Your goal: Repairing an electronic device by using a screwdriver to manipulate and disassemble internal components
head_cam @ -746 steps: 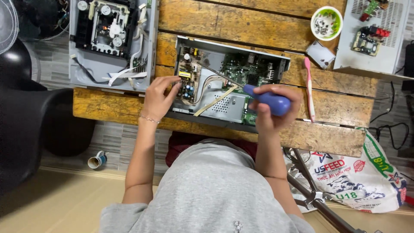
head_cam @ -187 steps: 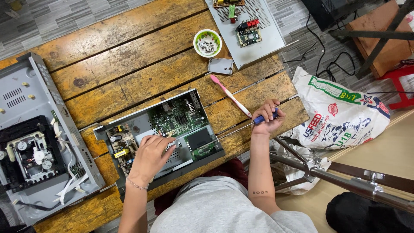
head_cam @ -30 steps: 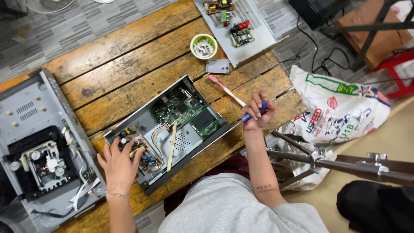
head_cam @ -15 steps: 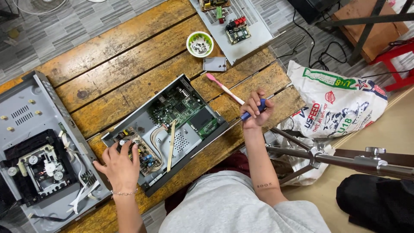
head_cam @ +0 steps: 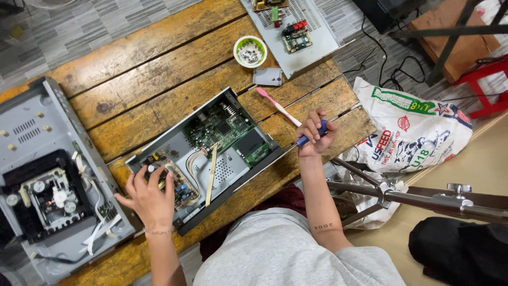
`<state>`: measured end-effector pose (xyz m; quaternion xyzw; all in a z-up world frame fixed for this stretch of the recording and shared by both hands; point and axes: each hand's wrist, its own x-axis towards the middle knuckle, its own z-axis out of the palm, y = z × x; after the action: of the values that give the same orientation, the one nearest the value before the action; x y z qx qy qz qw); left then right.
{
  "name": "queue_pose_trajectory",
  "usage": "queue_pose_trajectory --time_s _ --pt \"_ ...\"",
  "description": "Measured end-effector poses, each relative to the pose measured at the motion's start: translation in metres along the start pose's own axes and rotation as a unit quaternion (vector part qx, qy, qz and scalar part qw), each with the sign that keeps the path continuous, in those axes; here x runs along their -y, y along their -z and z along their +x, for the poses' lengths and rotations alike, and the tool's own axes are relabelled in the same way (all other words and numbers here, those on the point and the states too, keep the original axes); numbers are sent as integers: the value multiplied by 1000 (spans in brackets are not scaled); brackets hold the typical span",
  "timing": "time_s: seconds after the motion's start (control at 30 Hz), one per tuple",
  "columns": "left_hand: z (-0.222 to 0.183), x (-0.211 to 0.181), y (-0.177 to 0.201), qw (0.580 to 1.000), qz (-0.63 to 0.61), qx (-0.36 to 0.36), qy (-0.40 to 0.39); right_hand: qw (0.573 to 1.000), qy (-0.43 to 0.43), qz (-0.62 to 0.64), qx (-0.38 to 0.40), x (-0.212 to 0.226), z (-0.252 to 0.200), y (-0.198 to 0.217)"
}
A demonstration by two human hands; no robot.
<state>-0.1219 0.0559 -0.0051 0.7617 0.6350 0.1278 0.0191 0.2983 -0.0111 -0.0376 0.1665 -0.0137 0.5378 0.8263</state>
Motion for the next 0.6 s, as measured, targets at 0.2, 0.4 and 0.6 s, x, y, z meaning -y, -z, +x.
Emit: queue_pose_trajectory --time_s 0.2,0.4,0.6 --pt "-6 14 -6 998 22 -52 -1 989 -74 -125 40 11 34 -6" --pt "-12 15 2 996 -81 0 24 943 -36 -283 169 -85 94 -79" --pt "-18 17 1 972 -210 17 101 863 -101 -382 316 -242 84 -113"
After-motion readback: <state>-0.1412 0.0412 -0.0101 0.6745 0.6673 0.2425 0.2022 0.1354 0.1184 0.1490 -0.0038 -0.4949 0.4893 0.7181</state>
